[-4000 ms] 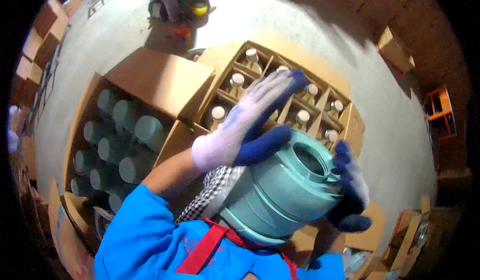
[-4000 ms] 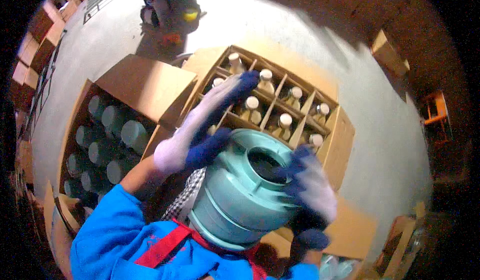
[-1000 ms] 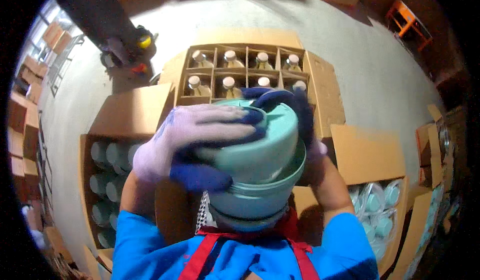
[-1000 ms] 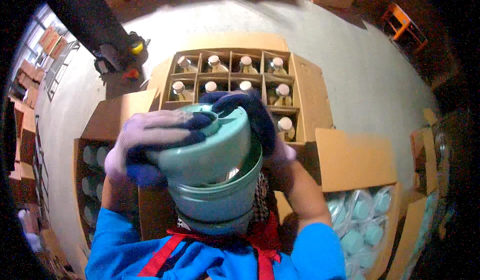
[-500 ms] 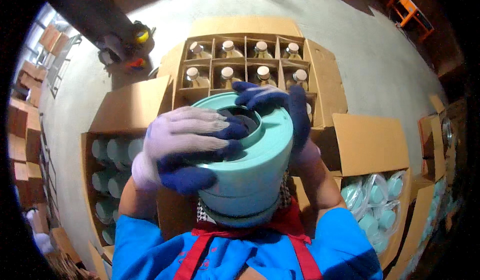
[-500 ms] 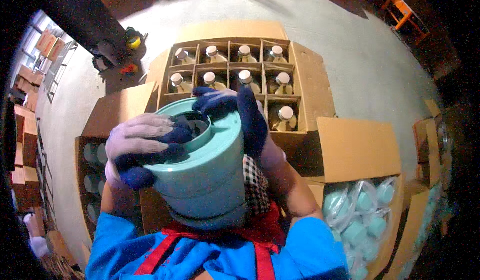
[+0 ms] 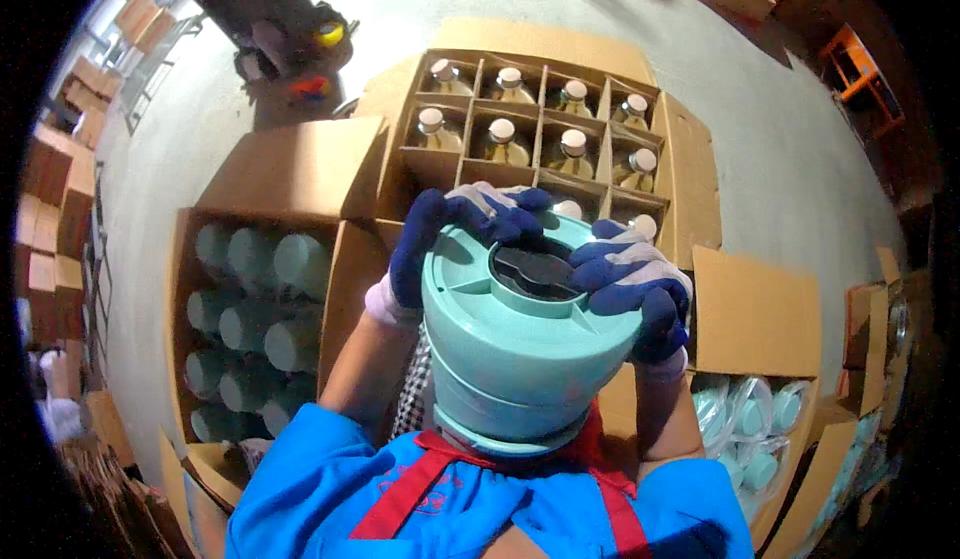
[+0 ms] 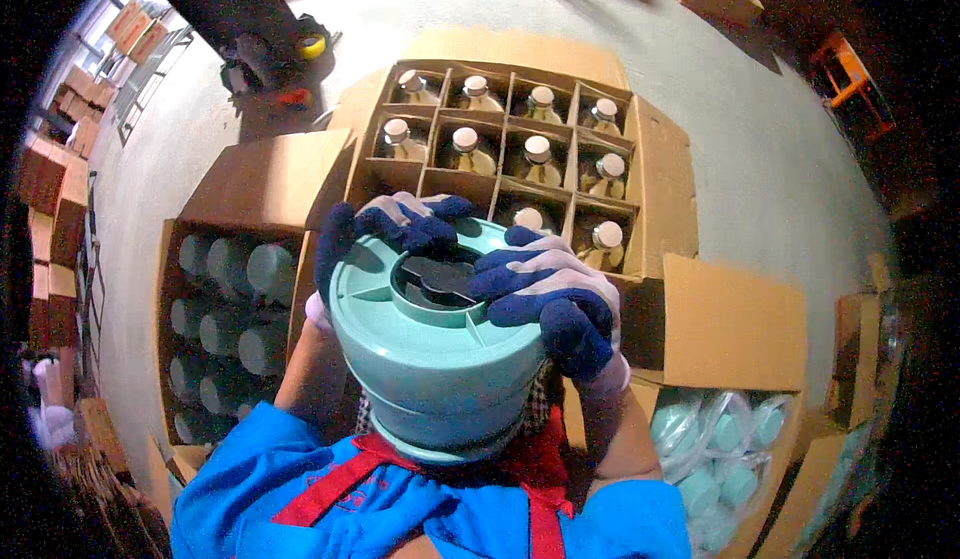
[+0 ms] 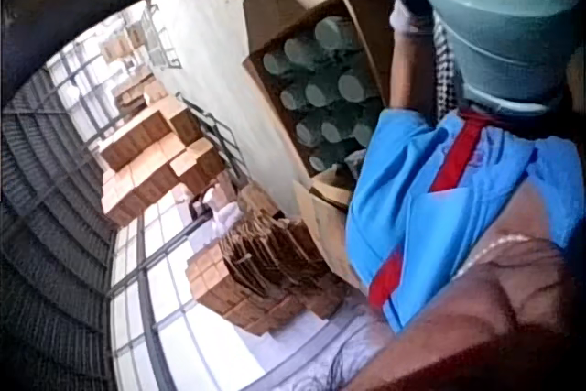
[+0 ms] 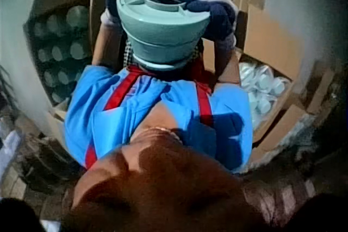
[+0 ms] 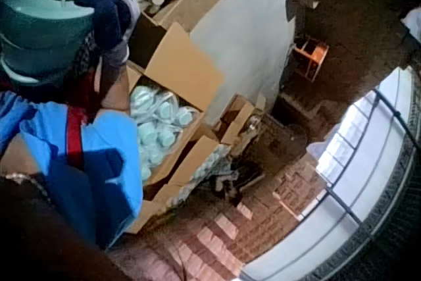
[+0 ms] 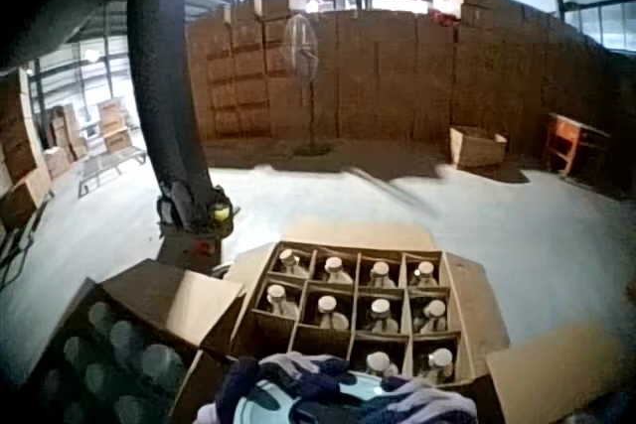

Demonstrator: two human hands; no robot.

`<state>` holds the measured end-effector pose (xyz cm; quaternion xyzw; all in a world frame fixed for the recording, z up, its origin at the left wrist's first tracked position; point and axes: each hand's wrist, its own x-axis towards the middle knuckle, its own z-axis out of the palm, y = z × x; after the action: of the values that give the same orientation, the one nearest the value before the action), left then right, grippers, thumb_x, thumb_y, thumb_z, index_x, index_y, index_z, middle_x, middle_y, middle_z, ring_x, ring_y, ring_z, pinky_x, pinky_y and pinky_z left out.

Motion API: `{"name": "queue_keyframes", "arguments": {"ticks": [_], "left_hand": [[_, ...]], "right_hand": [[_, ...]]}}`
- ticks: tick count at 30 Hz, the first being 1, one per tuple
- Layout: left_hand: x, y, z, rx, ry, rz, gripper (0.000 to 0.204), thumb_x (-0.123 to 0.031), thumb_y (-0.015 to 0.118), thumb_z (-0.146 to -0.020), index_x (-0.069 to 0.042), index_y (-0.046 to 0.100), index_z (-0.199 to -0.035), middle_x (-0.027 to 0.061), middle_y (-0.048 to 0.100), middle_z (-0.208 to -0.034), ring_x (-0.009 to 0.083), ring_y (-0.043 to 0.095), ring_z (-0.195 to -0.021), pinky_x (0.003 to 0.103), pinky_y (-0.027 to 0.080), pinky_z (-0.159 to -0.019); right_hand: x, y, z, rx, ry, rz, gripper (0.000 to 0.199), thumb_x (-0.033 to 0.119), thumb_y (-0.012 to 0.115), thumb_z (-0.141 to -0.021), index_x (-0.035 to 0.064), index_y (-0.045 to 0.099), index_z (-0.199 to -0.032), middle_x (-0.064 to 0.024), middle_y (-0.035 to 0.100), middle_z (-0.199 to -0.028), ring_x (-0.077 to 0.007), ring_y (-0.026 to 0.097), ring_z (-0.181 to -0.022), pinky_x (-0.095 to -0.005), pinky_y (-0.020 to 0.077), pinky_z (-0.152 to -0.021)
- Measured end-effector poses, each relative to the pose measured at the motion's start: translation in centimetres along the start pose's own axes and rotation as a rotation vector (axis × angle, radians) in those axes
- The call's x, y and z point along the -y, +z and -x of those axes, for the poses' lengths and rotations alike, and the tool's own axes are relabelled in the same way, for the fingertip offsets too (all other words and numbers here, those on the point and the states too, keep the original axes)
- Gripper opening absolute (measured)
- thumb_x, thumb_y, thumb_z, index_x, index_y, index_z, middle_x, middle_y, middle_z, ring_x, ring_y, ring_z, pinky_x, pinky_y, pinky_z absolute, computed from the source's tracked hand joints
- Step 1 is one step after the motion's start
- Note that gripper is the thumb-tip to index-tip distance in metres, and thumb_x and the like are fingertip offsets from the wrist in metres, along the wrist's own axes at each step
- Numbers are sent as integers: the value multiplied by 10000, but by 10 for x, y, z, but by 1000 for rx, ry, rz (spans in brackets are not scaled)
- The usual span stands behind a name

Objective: The person sits on the warehouse floor and repeatedly packs light green plastic containers into a cardboard box. They pick up a stack of containers, place them into a clear plastic bag, and then place the bag into the box. This process is repeated multiple times throughout the video.

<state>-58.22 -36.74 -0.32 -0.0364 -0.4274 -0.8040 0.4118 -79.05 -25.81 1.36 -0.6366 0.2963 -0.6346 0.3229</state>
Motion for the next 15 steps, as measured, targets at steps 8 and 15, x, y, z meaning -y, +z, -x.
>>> {"name": "queue_keyframes", "arguments": {"ticks": [8,15], "left_hand": [[-22,25,38,-96,211,-358,504,-416,284,-1055,-18,592,-1039,190,609,-1150,323,512,-1237,468,300,-1137],[-76,65,18,153,259,-1462,421,-284,512,-965,-33,566,-1299,181,517,-1393,306,474,-1313,439,360,-1093]], "right_hand": [[-30,23,-6,-4,-183,-200,448,362,416,-1003,40,659,-808,-177,682,-953,-318,633,-964,-482,418,-1003],[-2,22,-19,-310,499,-231,530,431,340,-1048,10,628,-1190,-131,654,-1172,-254,588,-1106,-378,391,-1046]]}}
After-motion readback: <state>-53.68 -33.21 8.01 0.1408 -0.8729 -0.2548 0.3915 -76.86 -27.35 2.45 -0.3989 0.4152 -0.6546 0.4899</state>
